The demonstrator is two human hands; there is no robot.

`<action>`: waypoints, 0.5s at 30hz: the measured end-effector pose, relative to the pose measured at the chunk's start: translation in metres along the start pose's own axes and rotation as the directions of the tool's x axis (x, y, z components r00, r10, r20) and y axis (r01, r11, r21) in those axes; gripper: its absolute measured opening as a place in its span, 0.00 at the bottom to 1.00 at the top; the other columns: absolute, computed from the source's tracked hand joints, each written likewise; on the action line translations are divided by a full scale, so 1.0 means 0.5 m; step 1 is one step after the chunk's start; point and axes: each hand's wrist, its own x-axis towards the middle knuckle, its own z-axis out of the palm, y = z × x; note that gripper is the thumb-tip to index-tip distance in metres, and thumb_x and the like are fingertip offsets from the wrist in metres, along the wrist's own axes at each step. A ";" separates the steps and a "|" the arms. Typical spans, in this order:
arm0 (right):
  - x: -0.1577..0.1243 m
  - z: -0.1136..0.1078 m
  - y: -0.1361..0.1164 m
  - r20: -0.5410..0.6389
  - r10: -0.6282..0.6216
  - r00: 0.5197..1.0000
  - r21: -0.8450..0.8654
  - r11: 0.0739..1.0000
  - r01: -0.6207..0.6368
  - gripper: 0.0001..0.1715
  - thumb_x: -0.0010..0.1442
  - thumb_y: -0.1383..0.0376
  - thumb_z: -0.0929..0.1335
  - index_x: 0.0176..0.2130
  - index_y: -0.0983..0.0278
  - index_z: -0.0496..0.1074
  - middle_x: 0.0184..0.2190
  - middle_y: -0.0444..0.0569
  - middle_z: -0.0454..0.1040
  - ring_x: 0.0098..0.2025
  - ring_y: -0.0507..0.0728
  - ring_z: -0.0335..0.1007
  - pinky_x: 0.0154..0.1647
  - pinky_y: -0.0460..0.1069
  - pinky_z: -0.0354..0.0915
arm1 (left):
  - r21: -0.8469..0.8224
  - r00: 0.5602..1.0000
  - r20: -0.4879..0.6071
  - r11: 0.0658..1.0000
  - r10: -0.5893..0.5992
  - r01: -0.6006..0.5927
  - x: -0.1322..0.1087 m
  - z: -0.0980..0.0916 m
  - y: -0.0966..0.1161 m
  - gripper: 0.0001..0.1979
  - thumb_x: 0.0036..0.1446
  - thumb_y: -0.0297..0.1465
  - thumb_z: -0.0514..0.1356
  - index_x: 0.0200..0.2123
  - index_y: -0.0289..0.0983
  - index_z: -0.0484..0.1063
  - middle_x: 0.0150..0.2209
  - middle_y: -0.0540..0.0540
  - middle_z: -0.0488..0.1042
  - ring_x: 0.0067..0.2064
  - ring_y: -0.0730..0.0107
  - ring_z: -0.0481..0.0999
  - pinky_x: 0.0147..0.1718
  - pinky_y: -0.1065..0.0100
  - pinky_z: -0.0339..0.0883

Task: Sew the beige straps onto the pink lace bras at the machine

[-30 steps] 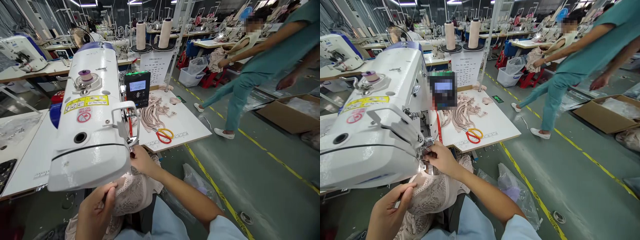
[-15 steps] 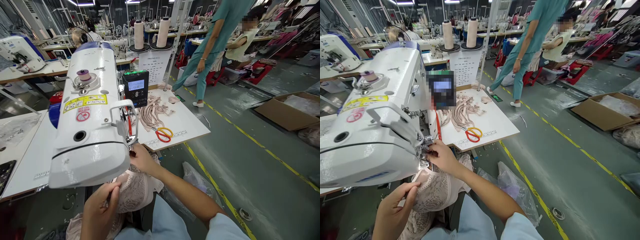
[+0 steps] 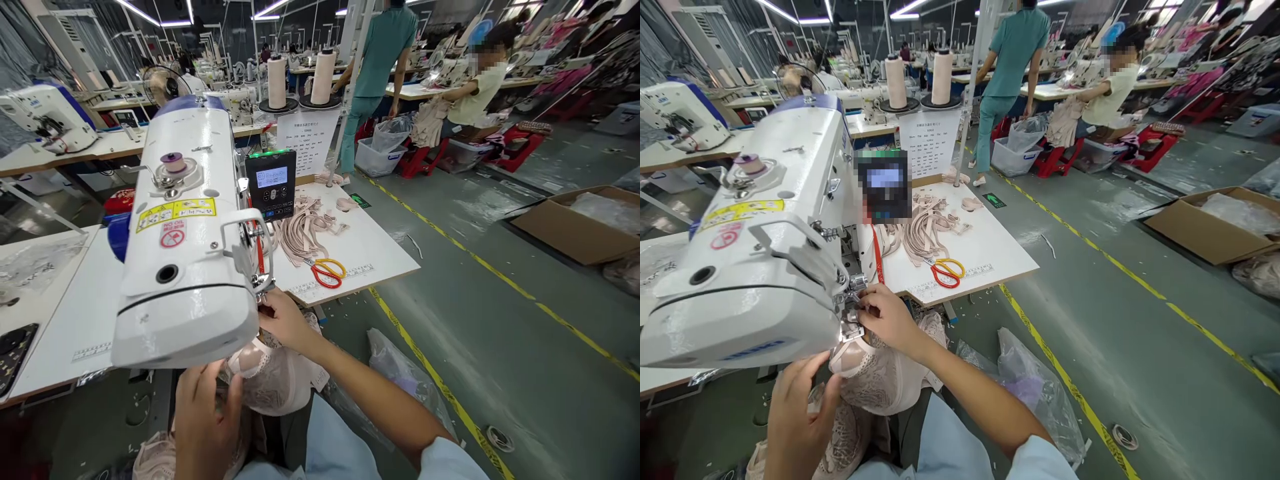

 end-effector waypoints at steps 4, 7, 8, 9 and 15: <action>-0.004 0.005 0.000 -0.009 -0.008 1.000 -0.035 0.999 0.008 0.03 0.56 0.70 0.69 0.33 0.64 0.75 0.38 0.47 0.69 0.34 0.52 0.64 0.35 0.47 0.63 | 0.111 0.971 -0.059 0.969 0.230 -0.222 -0.015 0.032 0.036 0.24 0.58 0.32 0.62 0.58 0.38 0.67 0.53 0.36 0.71 0.55 0.50 0.69 0.56 0.53 0.58; -0.006 0.007 -0.002 -0.006 -0.031 1.000 -0.042 0.999 0.030 0.03 0.56 0.71 0.68 0.32 0.64 0.73 0.39 0.47 0.69 0.37 0.54 0.65 0.38 0.48 0.63 | 0.164 0.976 -0.021 0.963 0.218 -0.212 -0.025 0.045 0.061 0.27 0.57 0.32 0.62 0.60 0.38 0.65 0.56 0.36 0.70 0.55 0.49 0.68 0.56 0.54 0.56; -0.007 0.007 -0.002 -0.008 -0.038 0.999 -0.039 0.999 0.037 0.03 0.56 0.71 0.68 0.32 0.64 0.73 0.40 0.48 0.69 0.39 0.54 0.65 0.39 0.48 0.63 | 0.178 0.978 -0.017 0.963 0.209 -0.203 -0.028 0.047 0.065 0.27 0.58 0.32 0.62 0.60 0.39 0.65 0.56 0.36 0.69 0.55 0.49 0.68 0.56 0.54 0.56; -0.006 0.008 -0.002 -0.010 -0.042 0.999 -0.038 0.998 0.041 0.03 0.57 0.71 0.68 0.32 0.64 0.72 0.40 0.48 0.69 0.39 0.54 0.65 0.40 0.48 0.63 | 0.190 0.979 -0.015 0.962 0.204 -0.198 -0.030 0.047 0.066 0.26 0.57 0.32 0.62 0.60 0.39 0.66 0.56 0.36 0.69 0.55 0.49 0.68 0.56 0.54 0.56; 0.000 0.012 -0.002 -0.024 -0.033 0.999 -0.072 0.997 0.031 0.05 0.57 0.71 0.66 0.29 0.63 0.68 0.35 0.47 0.67 0.35 0.54 0.64 0.37 0.49 0.62 | 0.247 0.973 0.012 0.943 0.229 -0.225 -0.022 0.044 0.057 0.25 0.56 0.32 0.63 0.58 0.41 0.69 0.55 0.34 0.66 0.54 0.47 0.67 0.54 0.52 0.60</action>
